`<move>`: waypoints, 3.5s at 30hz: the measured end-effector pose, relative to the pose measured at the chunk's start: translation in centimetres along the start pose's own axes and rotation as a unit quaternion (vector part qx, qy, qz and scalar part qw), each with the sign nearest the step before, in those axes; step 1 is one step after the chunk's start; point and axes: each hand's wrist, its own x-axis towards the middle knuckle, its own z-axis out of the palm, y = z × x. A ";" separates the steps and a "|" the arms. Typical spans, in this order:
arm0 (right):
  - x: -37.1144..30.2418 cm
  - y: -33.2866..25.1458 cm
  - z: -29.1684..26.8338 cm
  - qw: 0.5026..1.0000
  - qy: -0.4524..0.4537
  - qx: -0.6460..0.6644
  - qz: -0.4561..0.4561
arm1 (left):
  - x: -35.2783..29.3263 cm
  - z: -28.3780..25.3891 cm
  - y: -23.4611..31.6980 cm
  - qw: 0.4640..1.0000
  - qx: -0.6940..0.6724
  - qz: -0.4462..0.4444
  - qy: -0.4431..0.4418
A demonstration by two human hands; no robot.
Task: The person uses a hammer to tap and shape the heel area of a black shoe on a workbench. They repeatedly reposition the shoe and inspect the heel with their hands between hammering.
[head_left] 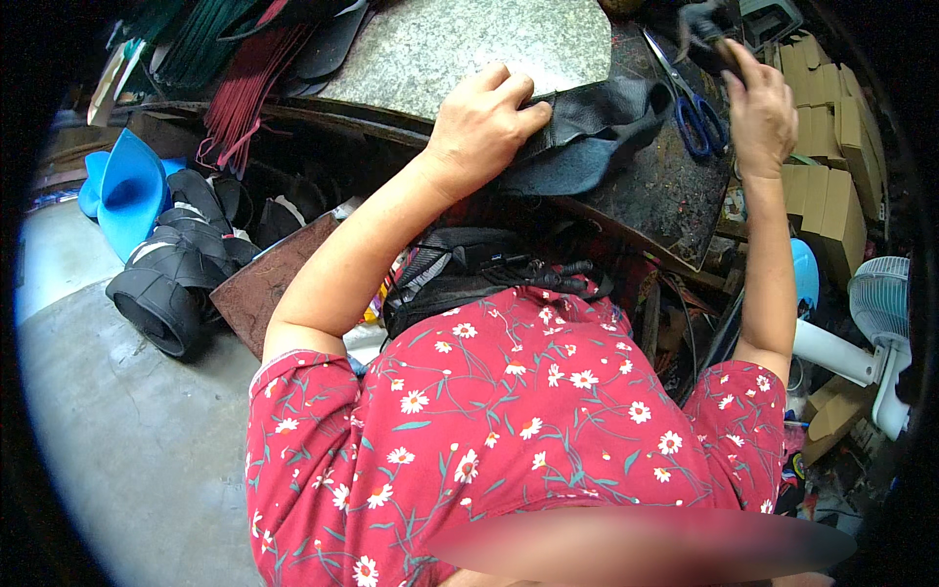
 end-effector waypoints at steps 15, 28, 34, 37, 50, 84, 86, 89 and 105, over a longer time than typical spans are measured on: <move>-3.2 -9.3 -4.8 0.860 0.000 0.508 0.052 | -0.4 0.4 0.0 0.999 -0.004 -0.006 0.037; -2.8 -9.3 -4.7 0.918 -0.159 0.363 -0.015 | -0.4 0.1 0.1 0.999 -0.007 -0.025 0.035; -3.6 -9.0 -3.6 0.858 -0.096 0.503 0.049 | -0.4 0.0 0.2 0.999 -0.008 -0.038 0.019; -3.8 -9.1 -3.6 0.897 -0.181 0.403 0.018 | -0.2 -0.3 0.5 0.997 0.004 -0.069 0.020; 4.2 -9.0 0.3 0.947 -0.053 0.293 -0.123 | 1.7 -4.0 0.1 0.880 -0.335 -0.327 -0.081; 5.6 -11.0 -8.1 0.700 -0.292 0.641 -0.118 | 5.9 -12.4 -4.1 0.841 -0.367 -0.237 -0.319; 5.6 -10.3 -8.0 0.671 -0.301 0.672 -0.085 | 5.4 -12.7 -4.7 0.783 -0.508 -0.235 -0.271; 6.1 -9.3 -7.8 0.659 -0.337 0.664 -0.106 | 4.6 -12.3 -4.9 0.735 -0.598 -0.207 -0.243; 5.3 -10.3 -8.7 0.569 -0.338 0.750 -0.021 | 5.9 -12.5 -3.5 0.799 -0.544 -0.169 -0.194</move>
